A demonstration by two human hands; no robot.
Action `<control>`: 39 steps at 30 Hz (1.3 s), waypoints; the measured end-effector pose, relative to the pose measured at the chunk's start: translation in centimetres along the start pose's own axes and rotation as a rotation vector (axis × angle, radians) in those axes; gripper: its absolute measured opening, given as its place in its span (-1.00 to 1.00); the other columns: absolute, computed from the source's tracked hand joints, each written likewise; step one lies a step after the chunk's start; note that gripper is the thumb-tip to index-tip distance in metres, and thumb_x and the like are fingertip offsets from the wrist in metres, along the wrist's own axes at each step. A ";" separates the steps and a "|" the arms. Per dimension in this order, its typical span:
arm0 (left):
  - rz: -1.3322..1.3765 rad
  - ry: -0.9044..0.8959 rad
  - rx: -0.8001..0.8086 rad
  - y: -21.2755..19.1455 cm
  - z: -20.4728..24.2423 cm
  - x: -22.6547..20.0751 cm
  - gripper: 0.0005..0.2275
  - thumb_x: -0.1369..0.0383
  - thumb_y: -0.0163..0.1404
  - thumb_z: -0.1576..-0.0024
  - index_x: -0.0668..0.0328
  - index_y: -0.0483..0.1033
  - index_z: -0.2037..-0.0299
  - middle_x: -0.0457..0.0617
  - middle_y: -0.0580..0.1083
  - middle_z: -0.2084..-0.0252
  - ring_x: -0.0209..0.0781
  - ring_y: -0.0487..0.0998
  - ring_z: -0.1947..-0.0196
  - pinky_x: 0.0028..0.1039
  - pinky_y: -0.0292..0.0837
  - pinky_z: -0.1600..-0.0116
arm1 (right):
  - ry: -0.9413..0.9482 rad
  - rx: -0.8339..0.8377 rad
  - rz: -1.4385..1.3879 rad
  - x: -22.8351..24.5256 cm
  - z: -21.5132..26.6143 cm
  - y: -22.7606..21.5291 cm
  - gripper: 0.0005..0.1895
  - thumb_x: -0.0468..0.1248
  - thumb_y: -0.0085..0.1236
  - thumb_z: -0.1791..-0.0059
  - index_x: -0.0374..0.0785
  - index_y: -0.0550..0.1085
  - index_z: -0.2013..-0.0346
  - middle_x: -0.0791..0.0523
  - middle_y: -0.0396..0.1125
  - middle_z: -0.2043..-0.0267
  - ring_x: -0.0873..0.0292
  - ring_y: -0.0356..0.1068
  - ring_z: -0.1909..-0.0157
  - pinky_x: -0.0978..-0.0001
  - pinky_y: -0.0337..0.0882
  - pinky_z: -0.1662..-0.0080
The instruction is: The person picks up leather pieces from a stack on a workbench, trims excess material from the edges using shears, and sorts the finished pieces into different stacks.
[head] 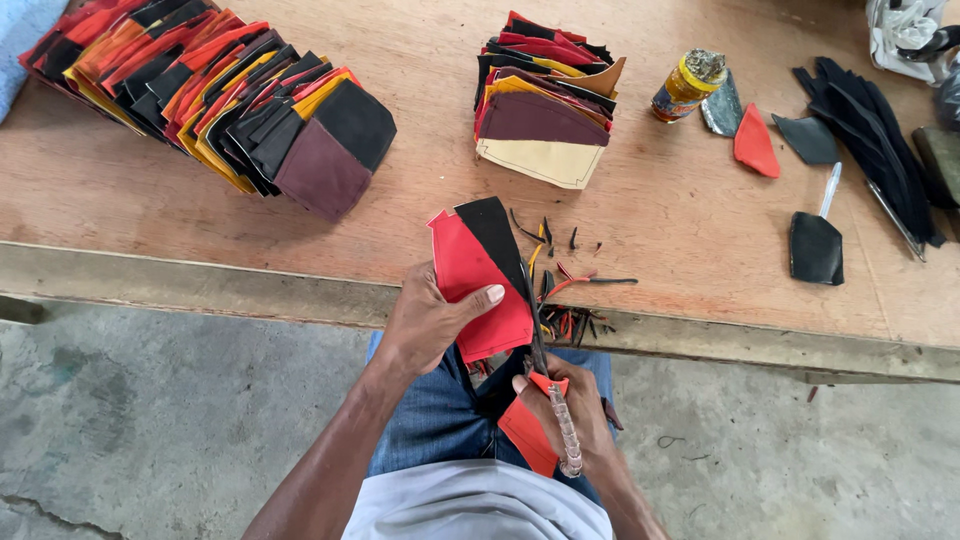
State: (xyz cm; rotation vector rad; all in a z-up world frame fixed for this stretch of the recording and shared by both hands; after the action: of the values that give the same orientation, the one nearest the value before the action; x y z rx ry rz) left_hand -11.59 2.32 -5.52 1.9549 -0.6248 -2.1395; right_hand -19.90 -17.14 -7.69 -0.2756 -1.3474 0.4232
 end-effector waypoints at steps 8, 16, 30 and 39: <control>-0.020 -0.018 0.003 -0.2 0.1 0.1 -0.84 0.55 0.20 -0.08 0.44 0.57 0.16 0.03 0.62 0.22 -0.31 0.64 0.29 -0.43 0.65 0.18 | -0.007 -0.029 -0.016 -1.1 0.1 0.7 -0.79 -0.31 0.17 0.06 -0.36 0.42 0.53 0.21 0.19 0.66 0.36 0.09 0.54 0.35 0.17 0.47; -0.034 0.013 -0.074 0.0 0.0 0.0 -0.87 0.51 0.15 -0.14 0.38 0.56 0.15 -0.04 0.61 0.25 -0.36 0.60 0.31 -0.46 0.63 0.20 | 0.085 -0.006 -0.053 -1.2 -0.1 1.7 -0.84 -0.30 0.24 0.08 -0.37 0.50 0.43 0.21 0.29 0.57 0.38 0.16 0.47 0.39 0.26 0.40; -0.025 -0.028 0.012 1.5 1.7 0.0 -0.90 0.50 0.16 -0.15 0.40 0.58 0.20 -0.07 0.60 0.30 -0.39 0.58 0.35 -0.48 0.61 0.26 | -0.059 -0.024 -0.111 1.4 0.1 0.4 -0.85 -0.36 0.15 0.09 -0.38 0.53 0.28 0.18 0.37 0.50 0.36 0.22 0.39 0.39 0.33 0.30; 0.020 -0.055 -0.037 1.2 1.7 -0.2 -0.88 0.47 0.16 -0.12 0.32 0.53 0.20 -0.09 0.59 0.31 -0.40 0.59 0.35 -0.47 0.64 0.25 | 0.044 -0.033 -0.101 -1.1 0.2 1.0 -0.89 -0.37 0.18 0.07 -0.41 0.53 0.34 0.17 0.28 0.53 0.35 0.15 0.43 0.39 0.23 0.37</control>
State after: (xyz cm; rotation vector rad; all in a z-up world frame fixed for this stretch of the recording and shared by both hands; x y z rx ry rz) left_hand -13.37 1.62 -4.72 1.8686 -0.6062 -2.1840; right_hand -20.45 -16.76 -9.00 -0.2417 -1.3204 0.3094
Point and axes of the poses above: each hand's wrist, its own z-axis away from the middle knuckle, its own y-axis out of the palm, x = y × z, the point moved 4 cm from there along -z, towards the middle knuckle
